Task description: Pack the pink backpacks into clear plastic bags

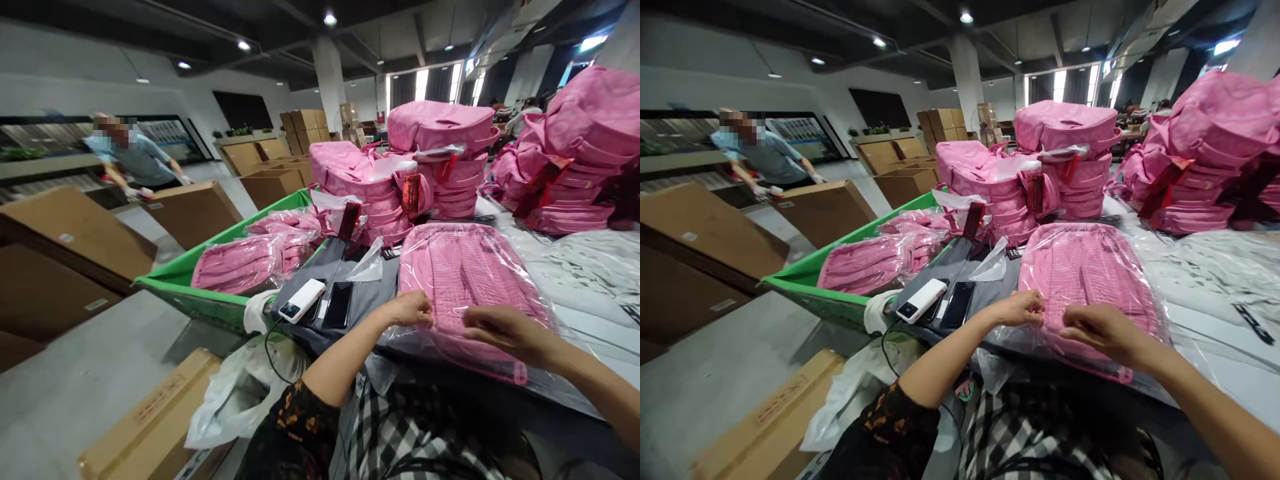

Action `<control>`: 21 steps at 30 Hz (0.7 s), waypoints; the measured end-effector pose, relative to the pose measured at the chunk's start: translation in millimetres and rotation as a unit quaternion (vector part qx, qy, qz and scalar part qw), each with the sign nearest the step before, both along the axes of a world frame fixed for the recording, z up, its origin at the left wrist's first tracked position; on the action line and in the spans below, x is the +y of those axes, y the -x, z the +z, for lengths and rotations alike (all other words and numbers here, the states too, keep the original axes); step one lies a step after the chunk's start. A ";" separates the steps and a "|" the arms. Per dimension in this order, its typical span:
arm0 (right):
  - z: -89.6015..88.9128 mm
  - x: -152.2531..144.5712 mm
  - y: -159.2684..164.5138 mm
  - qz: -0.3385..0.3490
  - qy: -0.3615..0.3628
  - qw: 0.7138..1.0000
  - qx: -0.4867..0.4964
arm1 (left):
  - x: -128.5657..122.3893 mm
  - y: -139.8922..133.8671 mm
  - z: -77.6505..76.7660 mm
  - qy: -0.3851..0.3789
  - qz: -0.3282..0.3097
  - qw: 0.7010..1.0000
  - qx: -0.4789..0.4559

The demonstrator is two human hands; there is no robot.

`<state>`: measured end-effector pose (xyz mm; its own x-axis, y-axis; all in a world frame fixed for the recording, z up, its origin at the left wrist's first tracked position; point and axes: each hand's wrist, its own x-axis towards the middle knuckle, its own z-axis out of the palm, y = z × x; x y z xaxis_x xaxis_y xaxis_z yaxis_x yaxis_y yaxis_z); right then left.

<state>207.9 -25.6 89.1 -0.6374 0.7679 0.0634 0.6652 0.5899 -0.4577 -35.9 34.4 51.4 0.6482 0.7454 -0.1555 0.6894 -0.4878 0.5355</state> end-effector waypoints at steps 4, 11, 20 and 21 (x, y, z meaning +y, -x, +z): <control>-5.6 49.1 45.8 0.020 -0.008 0.990 -0.141 | 0.8 0.6 -2.3 -0.005 0.000 1.000 -0.014; -16.2 60.8 12.1 -0.118 -0.056 0.988 -0.080 | 1.6 5.1 -4.4 0.000 -0.014 0.999 -0.045; -41.5 28.5 68.9 -0.070 -0.036 0.978 -0.195 | 5.8 -0.2 -4.9 0.032 -0.019 0.998 -0.042; -41.2 29.0 69.1 -0.066 -0.030 0.979 -0.189 | 8.7 1.2 -2.4 0.046 -0.026 0.998 -0.038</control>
